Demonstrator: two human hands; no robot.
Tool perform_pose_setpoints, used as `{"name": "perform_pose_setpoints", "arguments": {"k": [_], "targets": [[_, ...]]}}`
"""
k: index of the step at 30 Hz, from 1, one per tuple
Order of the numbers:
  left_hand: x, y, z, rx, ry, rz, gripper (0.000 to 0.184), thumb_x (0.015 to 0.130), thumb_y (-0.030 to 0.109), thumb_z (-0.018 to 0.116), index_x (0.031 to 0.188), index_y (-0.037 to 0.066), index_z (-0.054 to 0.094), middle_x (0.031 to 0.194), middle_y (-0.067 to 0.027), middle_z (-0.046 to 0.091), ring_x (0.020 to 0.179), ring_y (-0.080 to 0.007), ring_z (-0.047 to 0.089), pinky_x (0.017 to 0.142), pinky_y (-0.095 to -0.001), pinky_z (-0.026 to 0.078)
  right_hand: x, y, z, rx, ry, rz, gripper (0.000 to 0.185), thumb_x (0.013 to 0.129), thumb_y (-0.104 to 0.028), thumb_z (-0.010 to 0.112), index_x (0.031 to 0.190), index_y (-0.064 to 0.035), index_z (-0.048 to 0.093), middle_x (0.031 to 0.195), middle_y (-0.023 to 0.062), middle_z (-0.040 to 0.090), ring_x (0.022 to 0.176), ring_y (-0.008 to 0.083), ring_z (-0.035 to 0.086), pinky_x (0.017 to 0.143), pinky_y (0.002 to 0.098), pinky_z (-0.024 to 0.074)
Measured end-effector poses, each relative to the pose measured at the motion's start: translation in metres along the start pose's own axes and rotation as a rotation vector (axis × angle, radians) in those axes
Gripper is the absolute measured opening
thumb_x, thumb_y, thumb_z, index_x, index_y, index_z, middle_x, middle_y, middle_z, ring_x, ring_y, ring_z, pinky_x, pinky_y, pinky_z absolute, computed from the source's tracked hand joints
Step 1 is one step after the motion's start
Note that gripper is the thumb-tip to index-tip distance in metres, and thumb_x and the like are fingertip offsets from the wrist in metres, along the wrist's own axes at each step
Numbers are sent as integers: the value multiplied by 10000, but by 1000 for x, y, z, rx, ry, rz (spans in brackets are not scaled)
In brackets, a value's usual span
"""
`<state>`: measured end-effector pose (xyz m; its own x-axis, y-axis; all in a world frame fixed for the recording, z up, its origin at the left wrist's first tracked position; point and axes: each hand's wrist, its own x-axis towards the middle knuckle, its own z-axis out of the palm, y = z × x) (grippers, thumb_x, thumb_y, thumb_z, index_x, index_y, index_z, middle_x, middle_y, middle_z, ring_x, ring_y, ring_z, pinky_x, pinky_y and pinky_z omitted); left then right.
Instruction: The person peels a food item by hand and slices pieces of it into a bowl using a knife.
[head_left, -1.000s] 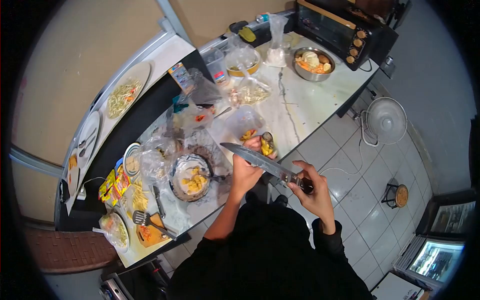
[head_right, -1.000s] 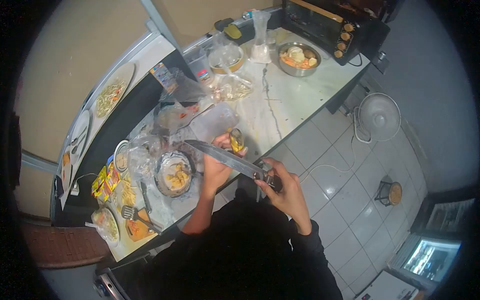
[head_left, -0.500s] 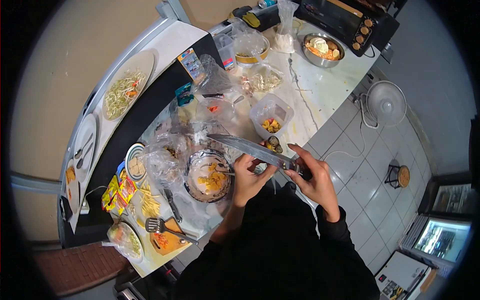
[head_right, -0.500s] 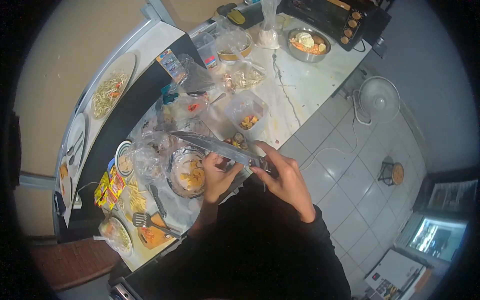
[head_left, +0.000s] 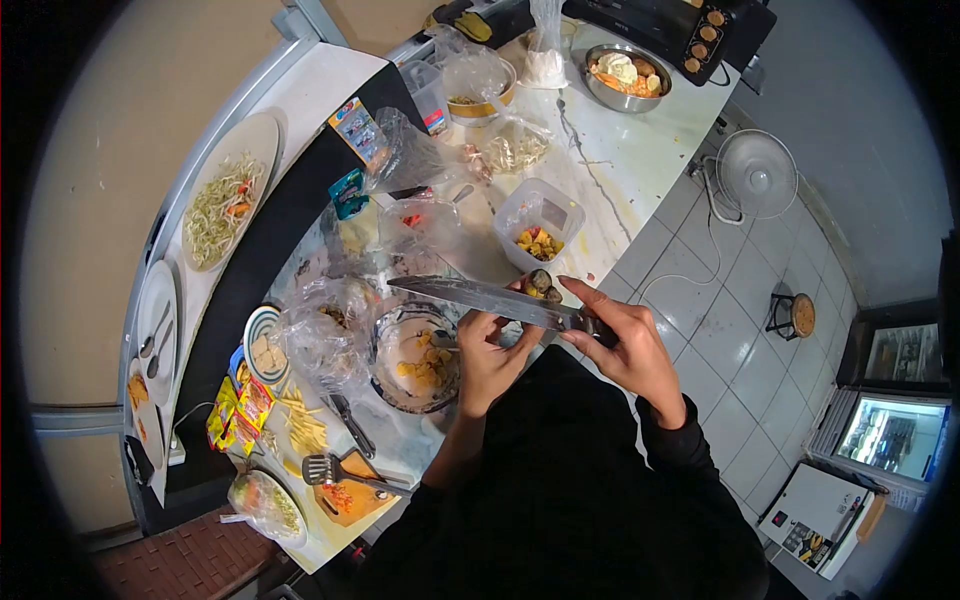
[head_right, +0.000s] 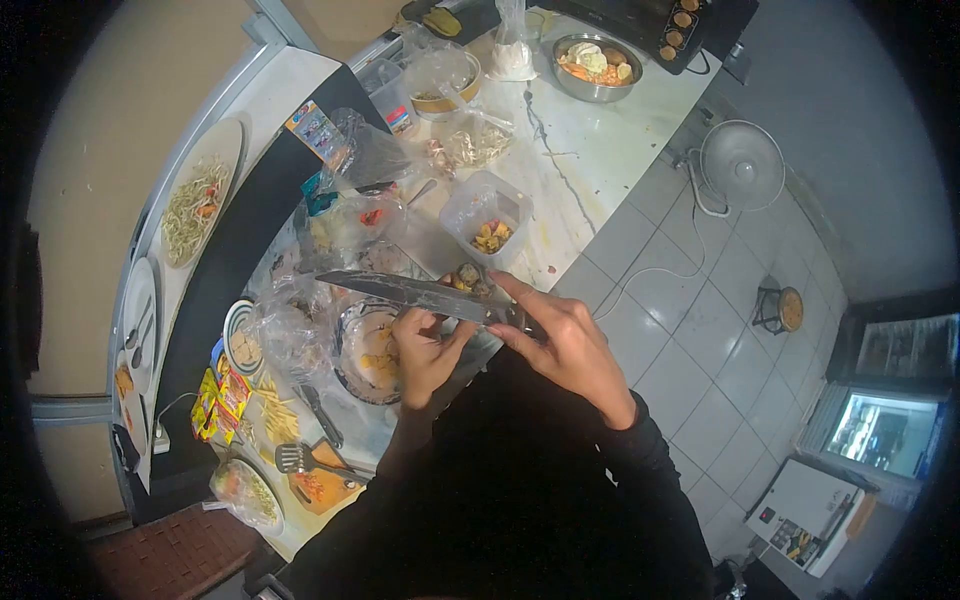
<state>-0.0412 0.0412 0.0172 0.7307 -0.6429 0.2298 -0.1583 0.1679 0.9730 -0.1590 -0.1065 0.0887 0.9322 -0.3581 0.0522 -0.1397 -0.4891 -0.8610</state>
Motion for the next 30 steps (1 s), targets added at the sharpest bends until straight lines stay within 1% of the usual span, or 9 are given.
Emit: {"name": "perform_pose_setpoints", "arguments": {"k": [2,5,9,11,15,17,18,23,30], "targets": [[5,6,2,64,58,50,417,801,-35,710,1192,-82,572,1056,-127,664,939,-150,645,787,-269,531,7,1,-1,11,24,-103,539,794,-147,745,1283,-27,553,922,240,656,625,339,582,609,352,482],[11,13,1,121,34,26,405,796,-39,713,1179,-83,587,1023,-121,676,909,-146,653,763,-262,535,21,15,2,23,109,-301,542,795,-160,744,1285,-24,555,885,223,662,601,328,570,594,348,476],[20,17,8,158,74,37,386,793,-41,716,1158,-88,600,1015,-124,677,892,-153,660,760,-265,536,29,-1,-17,-19,-20,-117,530,798,-172,743,1276,-24,566,866,220,659,590,320,566,591,347,477],[26,19,8,313,59,127,377,791,-40,719,1146,-91,606,1019,-131,675,885,-158,665,760,-269,536,34,-2,-24,-22,-88,-39,530,802,-181,739,1279,-27,566,860,228,651,594,322,564,591,347,478],[31,14,13,311,87,120,351,792,-37,720,1124,-90,617,1002,-130,679,882,-157,665,758,-271,534,43,15,-24,-6,-107,-67,534,805,-191,735,1282,-25,563,856,231,643,603,325,576,601,349,480],[31,12,13,288,95,94,335,795,-35,719,1111,-88,622,970,-124,686,864,-148,664,748,-267,531,50,29,-14,72,24,-301,519,807,-186,730,1272,-20,571,857,225,644,625,330,598,616,348,482],[33,13,13,292,105,97,335,795,-35,719,1111,-88,622,970,-124,686,864,-148,664,748,-267,531,53,30,-15,74,17,-310,519,807,-186,730,1272,-20,571,857,225,644,625,330,598,616,348,482],[34,17,15,289,122,21,319,791,-39,718,1092,-89,626,925,-116,691,841,-147,667,746,-270,528,60,37,-11,132,-49,-248,489,819,-170,717,1263,-17,579,883,203,667,677,334,635,651,342,496],[43,0,12,277,104,79,281,777,-51,717,1048,-72,644,916,-112,689,840,-150,666,737,-270,524,64,39,-11,185,-46,-183,471,827,-168,712,1254,-12,587,870,197,673,685,318,645,677,341,504]]}}
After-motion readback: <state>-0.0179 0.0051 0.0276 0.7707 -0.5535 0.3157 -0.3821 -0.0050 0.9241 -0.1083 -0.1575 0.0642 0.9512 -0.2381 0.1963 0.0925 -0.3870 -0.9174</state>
